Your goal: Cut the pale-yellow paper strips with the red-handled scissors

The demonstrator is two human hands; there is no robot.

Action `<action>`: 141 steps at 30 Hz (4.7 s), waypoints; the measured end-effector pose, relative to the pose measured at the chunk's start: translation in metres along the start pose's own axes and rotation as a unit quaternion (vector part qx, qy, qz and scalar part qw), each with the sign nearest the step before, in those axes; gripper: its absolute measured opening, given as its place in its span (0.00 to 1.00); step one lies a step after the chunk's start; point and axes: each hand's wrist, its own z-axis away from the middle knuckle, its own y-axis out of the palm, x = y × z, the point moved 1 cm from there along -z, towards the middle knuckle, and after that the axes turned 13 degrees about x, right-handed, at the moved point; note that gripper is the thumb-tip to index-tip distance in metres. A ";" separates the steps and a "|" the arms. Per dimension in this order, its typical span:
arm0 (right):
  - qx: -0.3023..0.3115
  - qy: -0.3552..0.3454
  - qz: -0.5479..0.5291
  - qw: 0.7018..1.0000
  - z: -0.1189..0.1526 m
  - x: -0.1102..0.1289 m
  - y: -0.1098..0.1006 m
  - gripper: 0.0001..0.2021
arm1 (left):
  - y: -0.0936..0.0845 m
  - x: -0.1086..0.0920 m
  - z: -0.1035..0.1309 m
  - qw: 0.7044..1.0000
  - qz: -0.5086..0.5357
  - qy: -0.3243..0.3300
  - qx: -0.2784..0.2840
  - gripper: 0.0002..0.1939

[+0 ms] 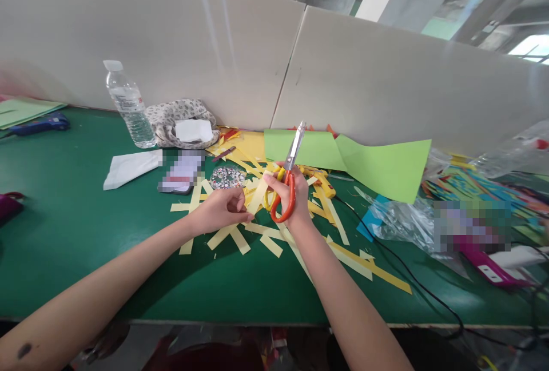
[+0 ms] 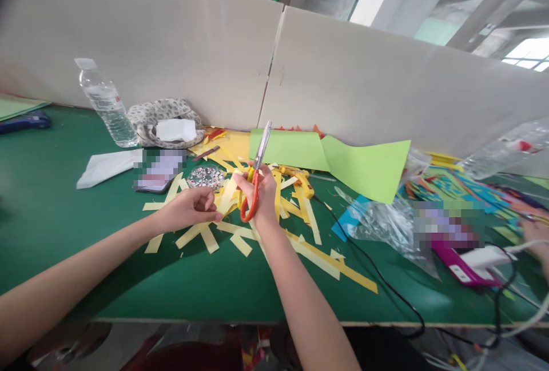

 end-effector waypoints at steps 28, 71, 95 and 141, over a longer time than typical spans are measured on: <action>0.169 0.002 0.064 0.983 0.008 0.000 0.013 0.19 | -0.007 -0.006 -0.003 0.979 0.182 -0.066 -0.061 0.09; 0.225 -0.083 0.435 0.868 0.017 -0.002 0.016 0.33 | -0.019 -0.004 -0.003 0.931 0.256 0.108 -0.238 0.08; 0.212 -0.080 0.452 0.863 0.020 -0.005 0.018 0.28 | -0.017 0.004 -0.005 0.912 0.334 0.107 -0.214 0.08; 0.223 -0.051 0.500 0.835 0.016 -0.004 0.013 0.33 | -0.028 0.001 -0.005 0.920 0.269 0.124 -0.256 0.09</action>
